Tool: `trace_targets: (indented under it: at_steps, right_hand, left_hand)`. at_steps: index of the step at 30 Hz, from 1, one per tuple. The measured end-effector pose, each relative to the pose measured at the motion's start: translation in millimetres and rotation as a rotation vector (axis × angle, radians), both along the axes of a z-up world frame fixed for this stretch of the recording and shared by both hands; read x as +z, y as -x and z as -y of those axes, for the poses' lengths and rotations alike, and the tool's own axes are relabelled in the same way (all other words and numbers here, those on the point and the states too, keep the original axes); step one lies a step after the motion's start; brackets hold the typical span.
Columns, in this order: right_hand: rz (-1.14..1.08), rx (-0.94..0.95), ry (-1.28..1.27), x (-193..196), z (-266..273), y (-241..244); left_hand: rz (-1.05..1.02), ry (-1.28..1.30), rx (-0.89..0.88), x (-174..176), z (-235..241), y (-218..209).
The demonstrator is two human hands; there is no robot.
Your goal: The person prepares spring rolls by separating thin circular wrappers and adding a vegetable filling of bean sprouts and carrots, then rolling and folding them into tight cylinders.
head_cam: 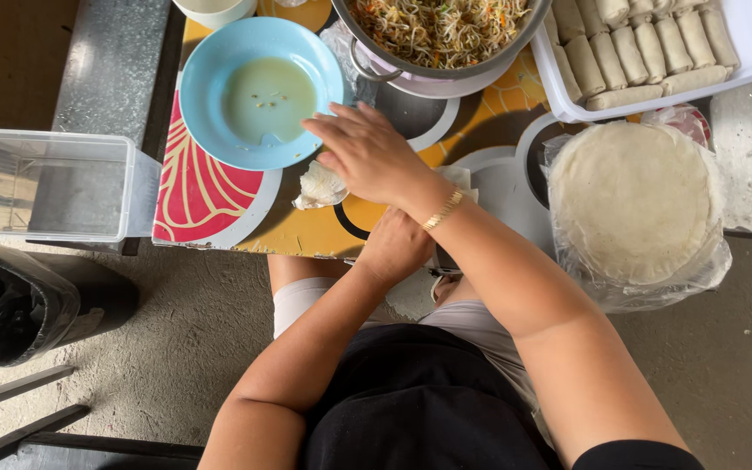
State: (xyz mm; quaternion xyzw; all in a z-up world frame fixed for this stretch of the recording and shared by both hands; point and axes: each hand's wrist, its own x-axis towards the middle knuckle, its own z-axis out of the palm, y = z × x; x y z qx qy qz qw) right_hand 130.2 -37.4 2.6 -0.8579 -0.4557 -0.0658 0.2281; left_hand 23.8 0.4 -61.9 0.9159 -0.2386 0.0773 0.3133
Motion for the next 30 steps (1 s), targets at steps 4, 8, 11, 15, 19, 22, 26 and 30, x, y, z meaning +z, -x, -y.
trace_targets:
  at_steps: [4, 8, 11, 15, 19, 22, 26, 30]
  right_hand:
    - [-0.018, 0.013, 0.244, -2, -37, -12]
    - [-0.112, 0.074, 0.192, 10, -33, -19]
    - [-0.292, 0.137, -0.077, 27, 8, -19]
    - [-0.491, 0.096, -0.242, 47, 96, 13]
    - [-0.329, -0.032, -0.105, 41, 159, 54]
    - [-0.233, -0.113, 0.067, 16, 175, 74]
    - [-0.13, -0.157, 0.157, -2, 181, 72]
    - [-0.149, -0.13, 0.17, 0, 172, 58]
  left_hand:
    - [0.107, 0.094, -0.006, -4, 0, -2]
    - [0.089, -0.098, 0.038, 9, -5, -4]
    - [0.047, -0.097, 0.032, 30, -10, 7]
    - [0.098, 0.024, 0.002, 48, -15, 19]
    - [0.152, -0.009, 0.037, 51, -14, 20]
    - [0.148, -0.028, 0.044, 50, -13, 19]
    - [0.141, -0.027, 0.042, 49, -12, 21]
    - [0.122, -0.022, 0.036, 47, -12, 22]
